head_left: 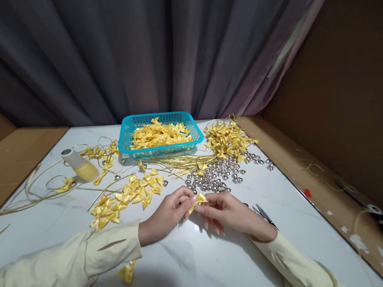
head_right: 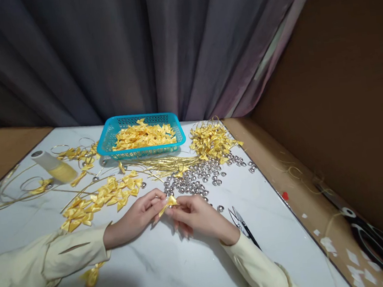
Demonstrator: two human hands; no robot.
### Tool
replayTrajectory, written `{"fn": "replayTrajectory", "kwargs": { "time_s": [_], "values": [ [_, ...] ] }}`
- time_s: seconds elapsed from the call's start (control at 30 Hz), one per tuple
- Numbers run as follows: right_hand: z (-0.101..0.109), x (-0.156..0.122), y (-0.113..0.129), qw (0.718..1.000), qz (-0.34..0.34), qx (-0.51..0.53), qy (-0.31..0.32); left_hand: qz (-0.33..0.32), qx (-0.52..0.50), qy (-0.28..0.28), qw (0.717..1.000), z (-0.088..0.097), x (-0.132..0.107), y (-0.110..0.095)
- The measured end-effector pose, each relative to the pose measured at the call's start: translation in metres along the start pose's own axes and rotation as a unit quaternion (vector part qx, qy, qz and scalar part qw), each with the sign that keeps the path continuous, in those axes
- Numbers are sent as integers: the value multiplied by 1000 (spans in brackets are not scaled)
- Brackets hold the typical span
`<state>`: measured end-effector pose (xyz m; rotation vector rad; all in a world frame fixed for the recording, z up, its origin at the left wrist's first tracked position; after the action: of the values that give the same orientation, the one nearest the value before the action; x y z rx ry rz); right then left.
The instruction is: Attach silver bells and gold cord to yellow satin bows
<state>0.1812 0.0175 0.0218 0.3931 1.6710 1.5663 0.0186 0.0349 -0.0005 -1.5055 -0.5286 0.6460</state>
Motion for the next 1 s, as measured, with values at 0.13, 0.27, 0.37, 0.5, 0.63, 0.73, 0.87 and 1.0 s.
{"fn": "replayTrajectory", "kwargs": {
  "time_s": [0.13,0.27,0.37,0.5,0.63,0.73,0.87,1.0],
  "values": [
    [-2,0,3,999,-2,43,20,-4,1,-5,1000,0,0,-2],
    [-2,-2,8,999,-5,39,32,2,-1,-3,1000,0,-1,-1],
    [-2,-2,8,999,-4,31,35,1,-1,0,1000,-1,-1,0],
    [-2,-3,7,999,-2,27,45,1,4,7,1000,-2,-2,1],
    [-1,-4,8,998,-6,17,68,3,11,16,1000,-2,-3,2],
    [2,-5,7,997,-9,-29,77,0,2,14,1000,-2,-2,2],
    [10,-4,3,986,13,-158,50,-5,-16,2,1000,0,-1,0],
    [13,1,-3,969,42,-245,3,-3,-49,18,999,-1,0,-3]
  ]
}}
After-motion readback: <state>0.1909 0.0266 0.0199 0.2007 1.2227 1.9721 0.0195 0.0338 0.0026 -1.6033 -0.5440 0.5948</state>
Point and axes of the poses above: each hand's wrist, its own x-axis towards the middle knuckle, its own z-axis out of the back of the hand, y = z × x, the point moved 2 cm from there along x, towards the middle knuckle, and after that the axes turned 11 degrees about y, right-handed, at the moved point
